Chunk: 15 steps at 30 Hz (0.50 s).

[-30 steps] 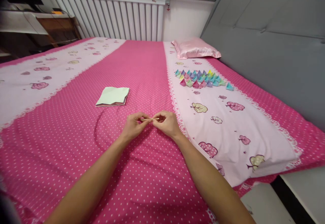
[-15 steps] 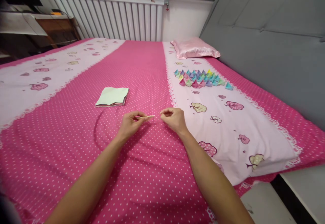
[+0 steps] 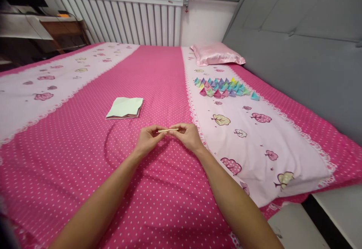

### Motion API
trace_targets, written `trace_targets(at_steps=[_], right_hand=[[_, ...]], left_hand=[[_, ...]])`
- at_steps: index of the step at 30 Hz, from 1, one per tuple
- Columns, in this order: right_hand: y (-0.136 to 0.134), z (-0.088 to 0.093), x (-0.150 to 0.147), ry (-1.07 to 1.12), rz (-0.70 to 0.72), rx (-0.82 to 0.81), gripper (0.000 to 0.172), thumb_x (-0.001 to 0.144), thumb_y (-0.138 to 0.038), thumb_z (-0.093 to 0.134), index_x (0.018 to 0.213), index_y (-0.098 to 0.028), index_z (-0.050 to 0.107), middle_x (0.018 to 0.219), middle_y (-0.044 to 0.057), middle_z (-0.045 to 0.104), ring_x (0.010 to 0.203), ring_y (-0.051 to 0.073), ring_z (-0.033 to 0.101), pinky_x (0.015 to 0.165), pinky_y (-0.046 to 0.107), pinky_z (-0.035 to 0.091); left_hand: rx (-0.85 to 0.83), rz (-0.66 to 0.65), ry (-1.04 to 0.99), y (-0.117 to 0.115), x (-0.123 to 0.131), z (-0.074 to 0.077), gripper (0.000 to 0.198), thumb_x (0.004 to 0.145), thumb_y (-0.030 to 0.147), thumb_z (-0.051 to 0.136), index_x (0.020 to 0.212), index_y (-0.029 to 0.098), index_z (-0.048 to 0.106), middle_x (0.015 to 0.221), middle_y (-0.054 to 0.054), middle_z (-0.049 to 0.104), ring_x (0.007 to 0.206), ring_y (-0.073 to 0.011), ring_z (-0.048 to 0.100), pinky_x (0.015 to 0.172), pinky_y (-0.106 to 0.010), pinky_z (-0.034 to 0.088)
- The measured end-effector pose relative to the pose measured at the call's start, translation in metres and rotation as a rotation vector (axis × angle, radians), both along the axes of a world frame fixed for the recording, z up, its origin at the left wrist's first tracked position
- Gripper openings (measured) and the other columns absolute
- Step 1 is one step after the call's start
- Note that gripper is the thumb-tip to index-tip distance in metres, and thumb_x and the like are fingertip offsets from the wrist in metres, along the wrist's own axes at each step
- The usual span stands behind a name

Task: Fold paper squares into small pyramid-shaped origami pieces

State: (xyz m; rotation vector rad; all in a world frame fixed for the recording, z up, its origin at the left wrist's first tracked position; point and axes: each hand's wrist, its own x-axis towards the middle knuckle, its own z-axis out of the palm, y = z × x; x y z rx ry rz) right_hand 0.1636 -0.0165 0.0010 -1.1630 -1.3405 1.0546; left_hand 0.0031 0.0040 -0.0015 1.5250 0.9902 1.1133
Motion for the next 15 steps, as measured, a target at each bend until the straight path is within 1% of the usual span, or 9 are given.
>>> trace_targets(at_steps=[3, 6, 11, 15], right_hand=[[-0.0003, 0.0024, 0.0011, -0.007, 0.003, 0.001, 0.025, 0.061, -0.031, 0.073, 0.078, -0.013, 0.069, 0.076, 0.007, 0.072, 0.07, 0.019, 0.067, 0.067, 0.031, 0.053], [-0.0005, 0.0028, 0.0007, -0.048, 0.013, 0.029, 0.026, 0.061, -0.031, 0.073, 0.079, -0.012, 0.07, 0.077, 0.009, 0.072, 0.069, 0.019, 0.067, 0.067, 0.031, 0.053], [-0.001, 0.0007, -0.0002, -0.131, 0.0, 0.083, 0.026, 0.064, -0.034, 0.071, 0.078, -0.013, 0.071, 0.076, 0.009, 0.072, 0.067, 0.019, 0.066, 0.063, 0.029, 0.052], [-0.0024, 0.0009, -0.001, -0.201, -0.035, 0.144, 0.023, 0.066, -0.036, 0.069, 0.074, -0.015, 0.071, 0.07, 0.007, 0.071, 0.061, 0.017, 0.064, 0.057, 0.027, 0.05]], left_hand=[[-0.037, 0.006, -0.035, -0.001, 0.0002, 0.0003, 0.015, 0.065, 0.026, 0.068, 0.073, 0.013, 0.068, 0.066, -0.005, 0.066, 0.055, -0.0104, 0.056, 0.052, -0.021, 0.044], [-0.037, 0.008, -0.026, -0.0017, 0.0004, 0.0004, 0.014, 0.065, 0.026, 0.068, 0.071, 0.012, 0.068, 0.063, -0.004, 0.065, 0.053, -0.01, 0.055, 0.05, -0.021, 0.043], [0.006, 0.0, 0.028, -0.0027, 0.0006, 0.0017, 0.012, 0.065, 0.023, 0.066, 0.069, 0.012, 0.068, 0.064, -0.005, 0.067, 0.056, -0.0121, 0.058, 0.054, -0.023, 0.045], [0.005, 0.005, 0.059, -0.0043, 0.0005, 0.0031, 0.013, 0.065, 0.024, 0.065, 0.07, 0.012, 0.069, 0.065, -0.007, 0.068, 0.055, -0.0129, 0.058, 0.051, -0.023, 0.045]])
